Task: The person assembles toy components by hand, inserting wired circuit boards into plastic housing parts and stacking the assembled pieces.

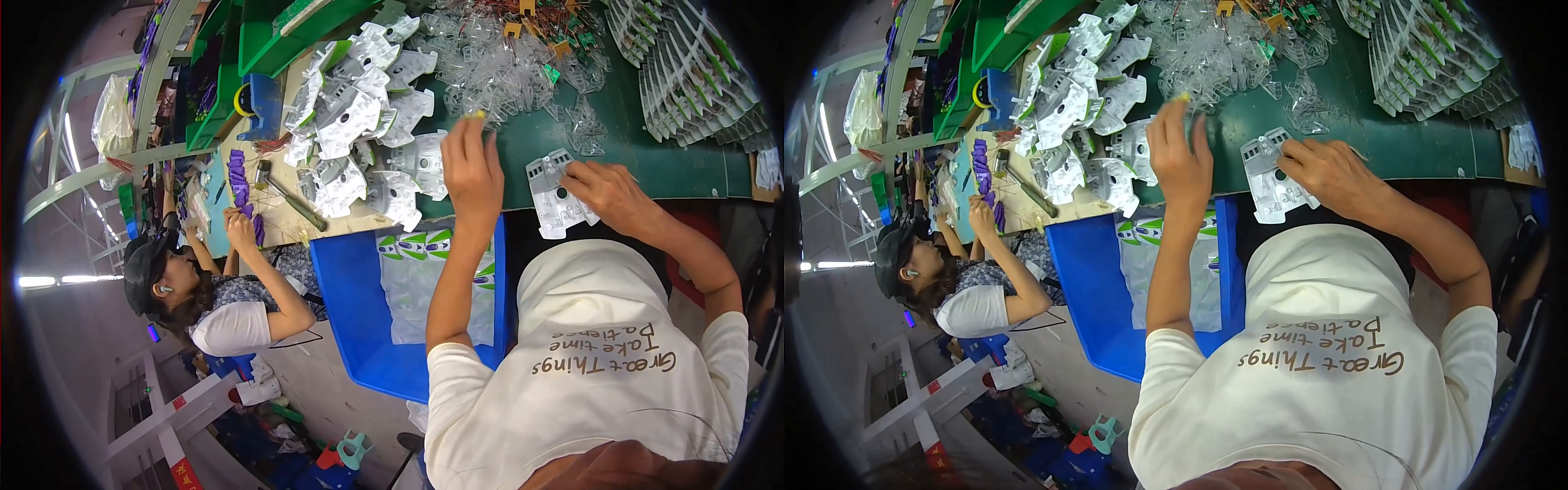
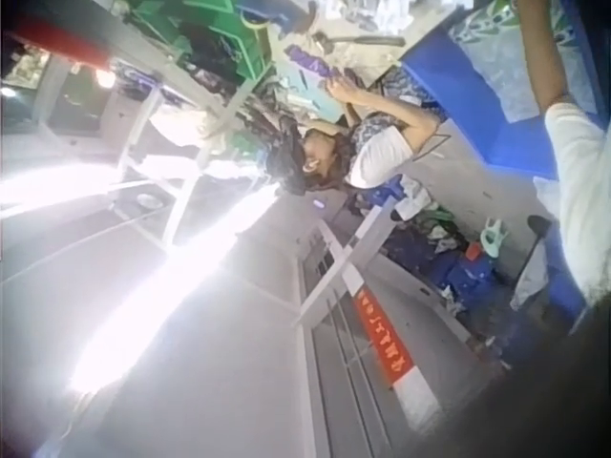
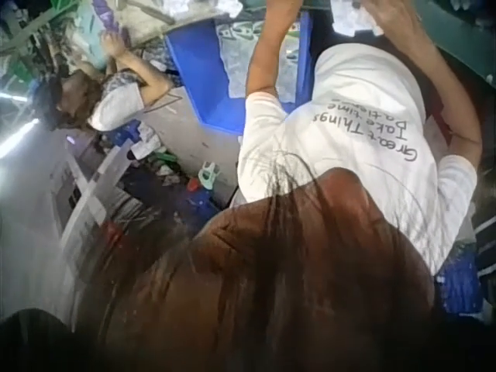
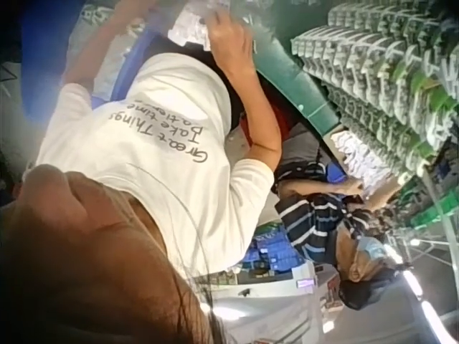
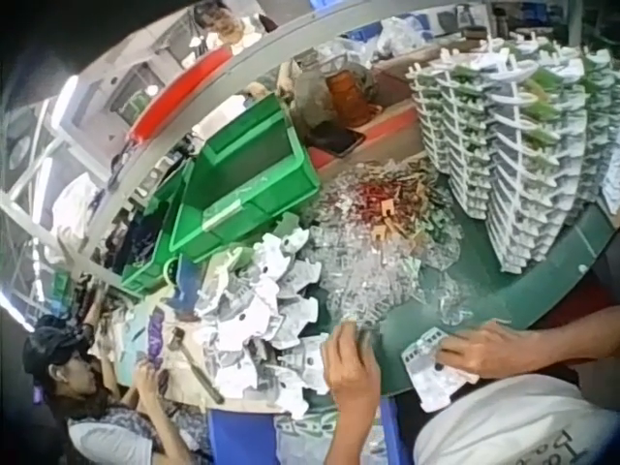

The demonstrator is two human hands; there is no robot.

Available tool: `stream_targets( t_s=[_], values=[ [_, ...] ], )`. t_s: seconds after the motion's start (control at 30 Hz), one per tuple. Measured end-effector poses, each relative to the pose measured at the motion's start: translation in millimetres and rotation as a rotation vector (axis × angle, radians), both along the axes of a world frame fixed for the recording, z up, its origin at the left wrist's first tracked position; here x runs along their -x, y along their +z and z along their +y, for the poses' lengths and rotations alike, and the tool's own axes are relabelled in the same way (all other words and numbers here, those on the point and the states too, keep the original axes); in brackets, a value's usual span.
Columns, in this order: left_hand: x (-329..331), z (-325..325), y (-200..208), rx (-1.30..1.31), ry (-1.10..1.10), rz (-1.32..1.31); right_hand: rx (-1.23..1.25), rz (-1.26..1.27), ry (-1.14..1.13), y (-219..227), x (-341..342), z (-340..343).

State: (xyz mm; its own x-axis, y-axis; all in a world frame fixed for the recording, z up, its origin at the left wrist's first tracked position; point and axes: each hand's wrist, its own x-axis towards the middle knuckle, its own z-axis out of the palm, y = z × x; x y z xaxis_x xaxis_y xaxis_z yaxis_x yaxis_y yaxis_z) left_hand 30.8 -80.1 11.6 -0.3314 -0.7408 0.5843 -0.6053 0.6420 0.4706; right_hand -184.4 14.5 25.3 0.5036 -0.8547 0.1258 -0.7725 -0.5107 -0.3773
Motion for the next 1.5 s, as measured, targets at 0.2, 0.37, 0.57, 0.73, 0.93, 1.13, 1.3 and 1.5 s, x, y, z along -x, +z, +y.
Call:
stream_targets(
  t_s=[0.2, 0.37, 0.57, 0.73, 0.93, 1.13, 1.3, 1.5],
  values=[
    [3, -16, -2, -0.083, 0.144, -0.014, 0.005, -0.015, -0.004, 4, 0, -3],
    [-10, 20, -2, -0.133, 0.052, -0.033, 0.012, -0.046, 0.001, 5, 3, -4],
    [-20, 42, -19, -0.07, 0.03, -0.116, 0.025, -0.069, 0.004, 5, 3, -7],
    [-8, 50, -11, -0.144, 0.168, -0.128, 0.032, -0.069, 0.017, 6, 3, -9],
    [-3, 43, -2, -0.246, 0.181, -0.16, 0.026, -0.085, 0.016, 4, 4, -10],
    [-17, 62, 4, -0.366, -0.103, -0.018, 0.029, -0.064, 0.015, 4, 5, -11],
    [-1, 71, 2, -0.171, -0.255, -0.074, 0.101, -0.023, 0.072, 2, 6, -15],
    [5, 56, 1, -0.114, -0.402, -0.239, 0.162, -0.067, 0.091, -10, 10, -15]
  ],
)
